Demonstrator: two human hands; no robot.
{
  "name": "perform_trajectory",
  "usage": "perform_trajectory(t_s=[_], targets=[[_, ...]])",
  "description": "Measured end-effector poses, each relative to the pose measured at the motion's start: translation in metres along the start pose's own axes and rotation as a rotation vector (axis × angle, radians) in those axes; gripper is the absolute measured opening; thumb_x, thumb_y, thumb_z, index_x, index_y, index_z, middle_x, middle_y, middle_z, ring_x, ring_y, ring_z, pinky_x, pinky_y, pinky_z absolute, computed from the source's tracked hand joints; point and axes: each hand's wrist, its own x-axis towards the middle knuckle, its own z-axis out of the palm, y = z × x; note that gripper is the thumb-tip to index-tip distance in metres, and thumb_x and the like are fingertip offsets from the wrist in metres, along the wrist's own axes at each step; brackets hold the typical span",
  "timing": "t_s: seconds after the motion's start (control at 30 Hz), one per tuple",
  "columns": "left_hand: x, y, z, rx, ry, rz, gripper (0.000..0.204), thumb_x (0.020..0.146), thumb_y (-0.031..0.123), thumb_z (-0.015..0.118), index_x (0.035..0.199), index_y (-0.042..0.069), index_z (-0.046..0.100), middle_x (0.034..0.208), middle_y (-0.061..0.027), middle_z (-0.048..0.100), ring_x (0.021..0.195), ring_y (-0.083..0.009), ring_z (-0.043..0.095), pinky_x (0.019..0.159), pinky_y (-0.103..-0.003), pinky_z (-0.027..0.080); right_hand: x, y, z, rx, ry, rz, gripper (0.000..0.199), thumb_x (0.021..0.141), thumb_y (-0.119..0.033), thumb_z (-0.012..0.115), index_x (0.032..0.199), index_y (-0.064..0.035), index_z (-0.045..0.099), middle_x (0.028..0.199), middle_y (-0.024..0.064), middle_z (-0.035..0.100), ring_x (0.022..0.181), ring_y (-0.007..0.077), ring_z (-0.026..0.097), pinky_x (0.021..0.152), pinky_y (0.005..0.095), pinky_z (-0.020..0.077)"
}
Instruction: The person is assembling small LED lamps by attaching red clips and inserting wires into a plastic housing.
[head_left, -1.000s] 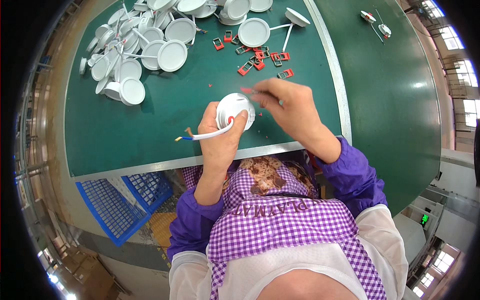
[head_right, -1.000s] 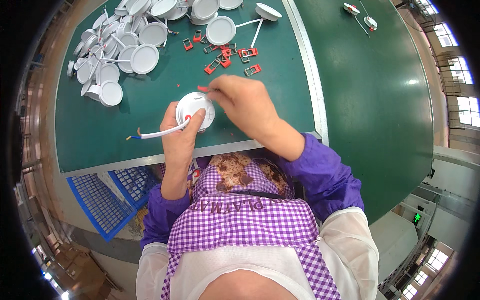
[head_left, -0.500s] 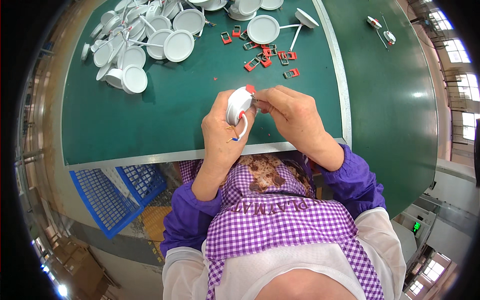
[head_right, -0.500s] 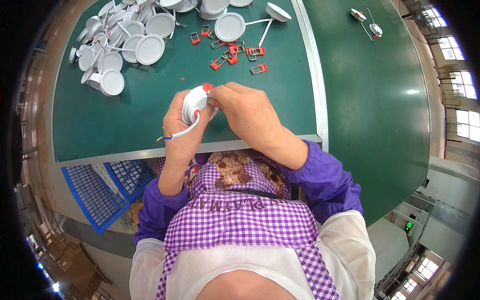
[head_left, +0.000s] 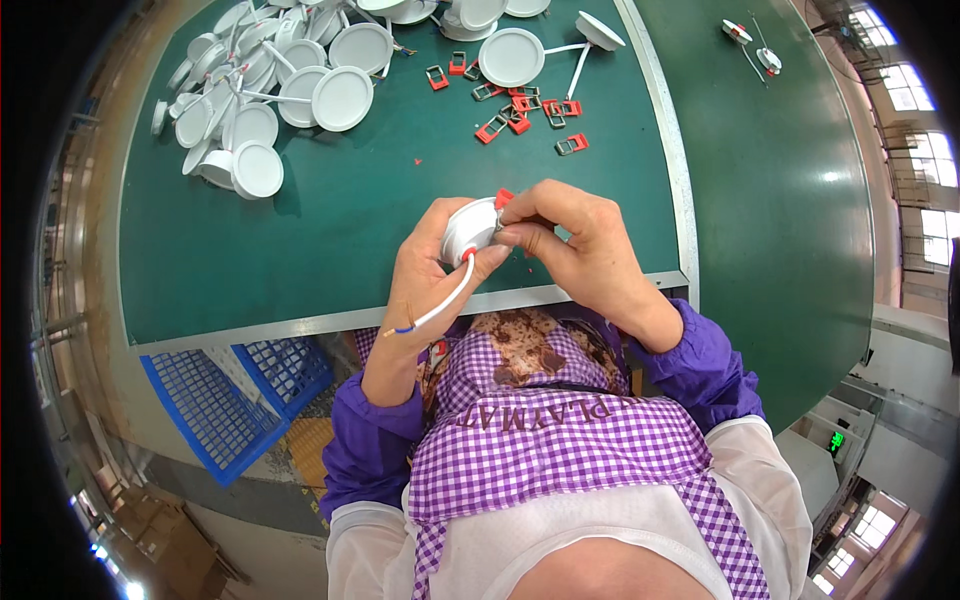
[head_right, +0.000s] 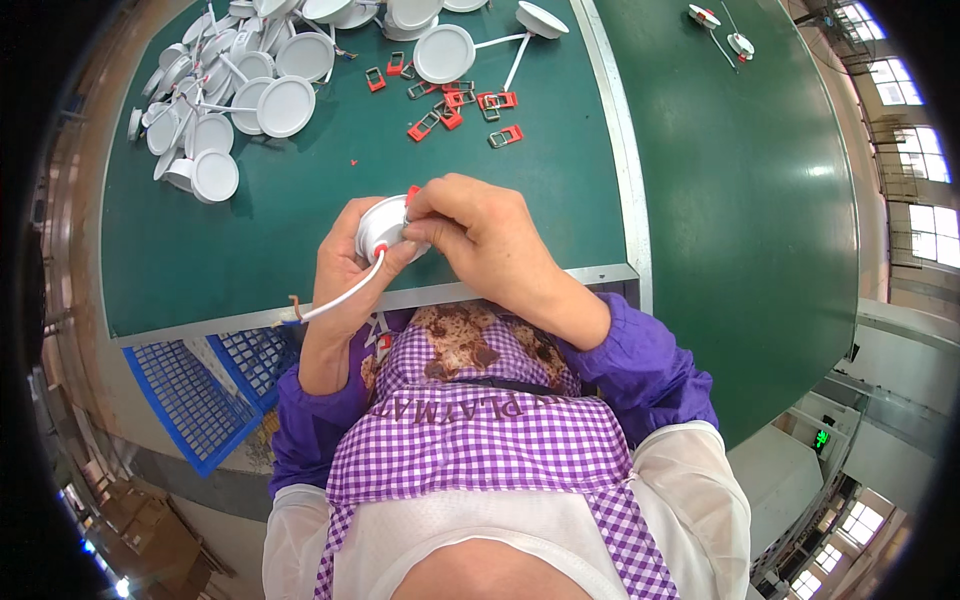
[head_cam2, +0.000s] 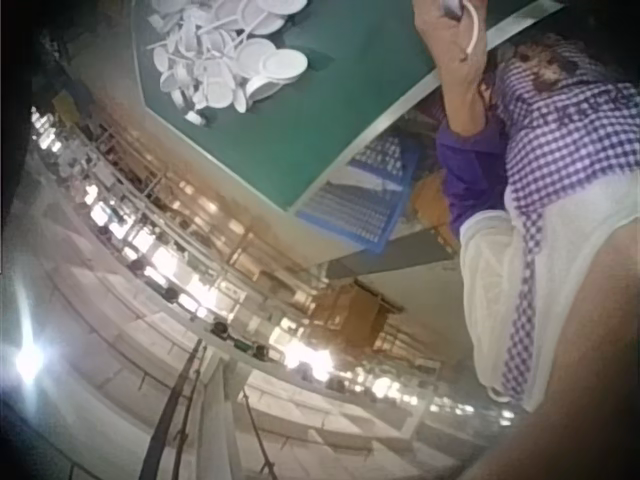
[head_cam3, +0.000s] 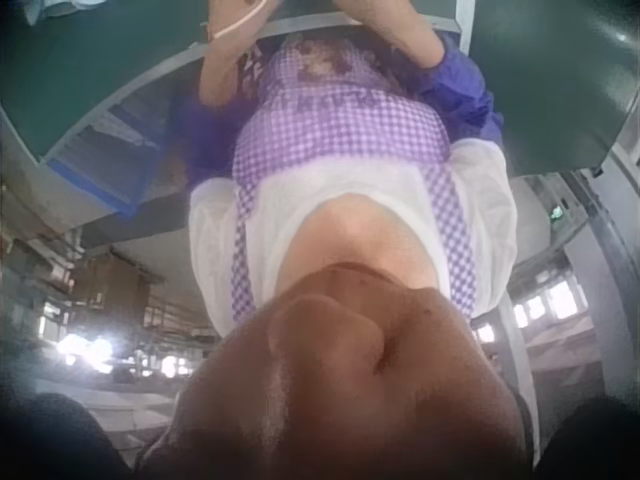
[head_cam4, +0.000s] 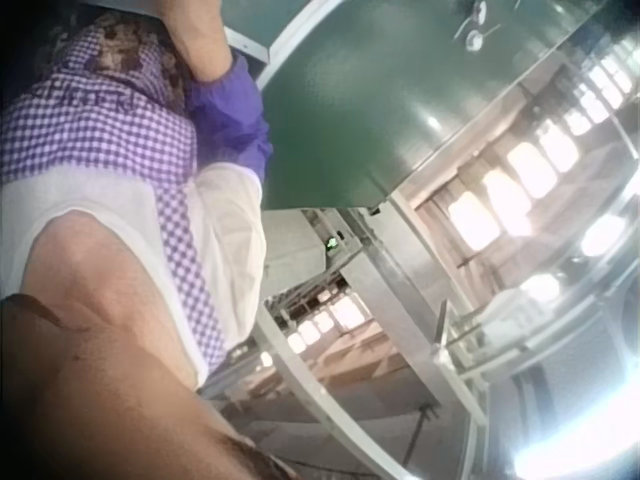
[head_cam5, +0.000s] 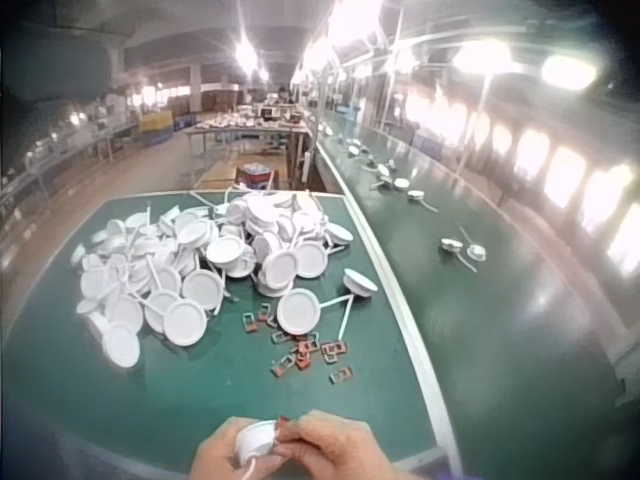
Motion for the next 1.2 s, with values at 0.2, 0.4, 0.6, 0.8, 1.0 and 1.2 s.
perform_trajectory(t_s=[0.2,0.4,0.6,0.8,1.0,1.2], targets=[[0.0,-0.003,-0.003,-0.027,-0.024,-0.036,0.03,0.081,0.012,0.076,0.104,0.002,0.059,0.089,-0.003,0.062,0.08,-0.0082,0.059,0.069,-0.023,0.049,-0.002,0.009,-0.001,-0.147,-0.026,-0.15,0.013,0.08,-0.002,0.068,0.091,-0.001,0.061,0.083,0.0104,0.063,0.072,0.0222,0.062,0.063,0.0316,0.0488],[-0.005,0.013,0.002,-0.085,0.059,-0.136,0.032,0.076,0.012,0.08,0.1,0.001,0.061,0.089,-0.0034,0.064,0.079,-0.0094,0.061,0.071,-0.024,0.051,-0.005,0.0,-0.005,0.384,-0.109,0.244,0.009,0.087,-0.004,0.064,0.092,0.0001,0.059,0.085,0.0042,0.065,0.069,0.0082,0.058,0.057,0.0255,0.0467],[-0.008,0.028,0.01,-0.076,0.156,-0.013,0.033,0.072,0.009,0.081,0.099,-0.002,0.065,0.085,-0.008,0.068,0.074,-0.0117,0.065,0.066,-0.023,0.053,-0.001,-0.004,-0.011,0.506,-0.065,0.359,0.018,0.091,-0.012,0.063,0.101,0.0008,0.056,0.082,0.0046,0.065,0.059,0.0048,0.053,0.048,0.0199,0.0408],[-0.013,0.034,0.022,-0.14,0.205,-0.149,0.033,0.073,0.008,0.081,0.099,-0.003,0.063,0.087,-0.0097,0.068,0.077,-0.0127,0.066,0.068,-0.024,0.054,-0.001,0.009,-0.01,0.525,-0.184,0.439,0.018,0.093,-0.018,0.062,0.095,-0.0007,0.057,0.074,0.0021,0.062,0.053,0.0052,0.05,0.045,0.0202,0.038],[-0.008,0.002,0.019,-0.387,0.065,-0.293,0.043,0.076,0.001,0.075,0.114,-0.003,0.054,0.102,-0.0119,0.065,0.09,-0.0159,0.065,0.075,-0.028,0.055,-0.014,0.037,-0.011,0.715,-0.152,0.566,0.02,0.096,-0.023,0.058,0.092,-0.0031,0.058,0.067,-0.001,0.056,0.052,0.0069,0.052,0.047,0.0199,0.0394],[-0.013,-0.013,-0.006,-0.473,0.17,-0.204,0.024,0.085,-0.001,0.062,0.109,-0.001,0.055,0.11,-0.0134,0.063,0.095,-0.0219,0.065,0.083,-0.037,0.054,-0.014,0.043,-0.033,0.298,-0.065,0.573,0.016,0.093,-0.017,0.059,0.092,-0.0012,0.062,0.073,0.006,0.065,0.059,0.0152,0.061,0.055,0.0251,0.0469]])
